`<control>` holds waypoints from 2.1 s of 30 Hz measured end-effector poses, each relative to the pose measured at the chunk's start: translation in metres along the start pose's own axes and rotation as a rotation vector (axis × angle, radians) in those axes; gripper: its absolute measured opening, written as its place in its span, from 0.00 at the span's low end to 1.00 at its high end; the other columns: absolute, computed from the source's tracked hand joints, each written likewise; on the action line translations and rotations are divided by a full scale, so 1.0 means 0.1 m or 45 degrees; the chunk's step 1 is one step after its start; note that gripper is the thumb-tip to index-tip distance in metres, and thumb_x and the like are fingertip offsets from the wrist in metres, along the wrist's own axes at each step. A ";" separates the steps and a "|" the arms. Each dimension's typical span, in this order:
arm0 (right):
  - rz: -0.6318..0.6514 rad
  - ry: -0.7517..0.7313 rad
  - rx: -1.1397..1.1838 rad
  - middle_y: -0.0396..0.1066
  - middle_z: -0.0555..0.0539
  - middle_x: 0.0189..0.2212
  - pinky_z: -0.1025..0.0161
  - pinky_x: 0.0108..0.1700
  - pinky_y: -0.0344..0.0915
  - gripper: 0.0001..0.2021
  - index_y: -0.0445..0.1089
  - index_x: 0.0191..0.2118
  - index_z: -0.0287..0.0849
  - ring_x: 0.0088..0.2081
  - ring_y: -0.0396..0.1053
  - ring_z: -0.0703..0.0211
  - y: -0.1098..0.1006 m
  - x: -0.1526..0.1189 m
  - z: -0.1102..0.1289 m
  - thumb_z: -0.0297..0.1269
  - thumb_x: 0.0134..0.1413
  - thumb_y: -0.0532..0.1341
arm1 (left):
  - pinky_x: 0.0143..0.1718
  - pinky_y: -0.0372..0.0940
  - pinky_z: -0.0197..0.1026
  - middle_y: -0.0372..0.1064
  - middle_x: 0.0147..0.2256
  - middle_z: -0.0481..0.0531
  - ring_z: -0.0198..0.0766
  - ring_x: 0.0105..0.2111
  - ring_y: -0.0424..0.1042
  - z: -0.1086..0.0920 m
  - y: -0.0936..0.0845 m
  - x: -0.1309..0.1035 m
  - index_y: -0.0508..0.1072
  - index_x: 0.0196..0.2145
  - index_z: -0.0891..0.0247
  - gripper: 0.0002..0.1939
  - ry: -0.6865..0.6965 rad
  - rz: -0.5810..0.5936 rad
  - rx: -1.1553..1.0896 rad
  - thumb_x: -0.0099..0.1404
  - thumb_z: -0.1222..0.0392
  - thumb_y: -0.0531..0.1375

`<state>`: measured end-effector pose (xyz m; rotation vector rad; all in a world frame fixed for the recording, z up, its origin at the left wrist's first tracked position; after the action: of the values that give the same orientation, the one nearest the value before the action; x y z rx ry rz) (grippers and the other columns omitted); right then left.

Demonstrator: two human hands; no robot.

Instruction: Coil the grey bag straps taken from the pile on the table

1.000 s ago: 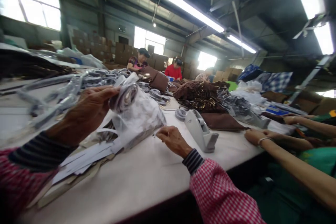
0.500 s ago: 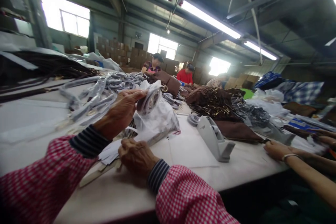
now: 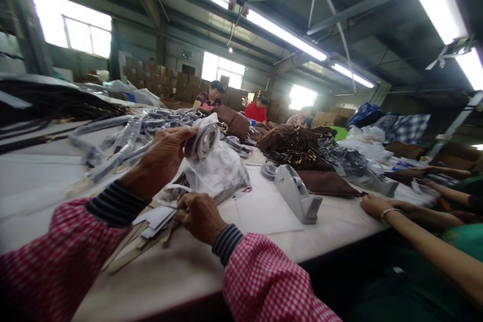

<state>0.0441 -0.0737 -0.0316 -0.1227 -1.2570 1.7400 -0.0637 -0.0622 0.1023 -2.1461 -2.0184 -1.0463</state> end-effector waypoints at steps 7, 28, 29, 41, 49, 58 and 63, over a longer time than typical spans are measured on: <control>-0.191 0.348 0.745 0.75 0.51 0.24 0.67 0.25 0.63 0.06 0.76 0.34 0.40 0.26 0.72 0.59 -0.22 -0.01 -0.01 0.26 0.49 0.63 | 0.20 0.55 0.31 0.64 0.18 0.42 0.29 0.19 0.62 -0.08 -0.04 0.03 0.71 0.19 0.65 0.12 0.027 0.004 0.010 0.52 0.60 0.70; -0.445 0.748 1.088 0.72 0.50 0.25 0.71 0.20 0.55 0.16 0.68 0.28 0.39 0.21 0.62 0.69 -0.95 -1.08 -0.38 0.46 0.49 0.71 | 0.30 0.55 0.38 0.70 0.25 0.47 0.36 0.27 0.64 0.59 0.08 -0.22 0.75 0.25 0.64 0.21 -0.453 0.365 0.344 0.51 0.42 0.71; -0.435 0.736 1.105 0.74 0.49 0.26 0.72 0.19 0.56 0.17 0.69 0.31 0.39 0.21 0.63 0.69 -0.98 -1.13 -0.38 0.48 0.51 0.70 | 0.31 0.56 0.39 0.70 0.27 0.48 0.37 0.28 0.64 0.64 0.08 -0.23 0.76 0.26 0.64 0.21 -0.497 0.383 0.333 0.50 0.42 0.72; -0.258 0.755 1.139 0.67 0.53 0.17 0.70 0.14 0.54 0.16 0.71 0.29 0.38 0.14 0.58 0.69 -1.05 -1.19 -0.29 0.46 0.47 0.71 | 0.32 0.56 0.39 0.71 0.28 0.50 0.37 0.28 0.65 0.81 0.17 -0.47 0.77 0.31 0.65 0.22 -0.657 0.628 0.309 0.55 0.41 0.72; -0.473 0.600 1.020 0.65 0.52 0.24 0.68 0.19 0.56 0.17 0.74 0.42 0.39 0.20 0.60 0.66 -1.07 -1.25 -0.33 0.51 0.61 0.62 | 0.30 0.52 0.39 0.70 0.25 0.49 0.35 0.26 0.61 0.79 0.33 -0.66 0.77 0.28 0.67 0.22 -0.611 0.719 0.369 0.58 0.42 0.68; -0.652 -0.221 -0.319 0.72 0.41 0.42 0.55 0.45 0.71 0.14 0.73 0.46 0.44 0.45 0.71 0.50 -0.98 -1.53 -0.26 0.22 0.61 0.57 | 0.28 0.51 0.39 0.66 0.24 0.48 0.37 0.25 0.61 0.84 0.30 -0.69 0.75 0.28 0.65 0.19 -0.554 0.795 0.607 0.59 0.43 0.65; -0.597 -0.208 -0.361 0.75 0.40 0.46 0.55 0.49 0.71 0.11 0.75 0.41 0.43 0.48 0.71 0.49 -0.92 -1.50 -0.31 0.21 0.62 0.59 | 0.42 0.59 0.46 0.73 0.36 0.54 0.47 0.40 0.67 1.03 0.32 -0.91 0.75 0.32 0.61 0.12 0.162 0.921 1.321 0.69 0.53 0.59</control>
<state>0.2003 -0.1603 -0.0369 0.1447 -1.5077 1.1840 0.0163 -0.1022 -0.0075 -1.8137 -1.0916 0.0130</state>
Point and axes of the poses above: each hand's wrist, its own x-axis towards the middle knuckle, its own y-axis out of the palm, z = x × y, the point moved 1 cm from there along x, towards the middle knuckle
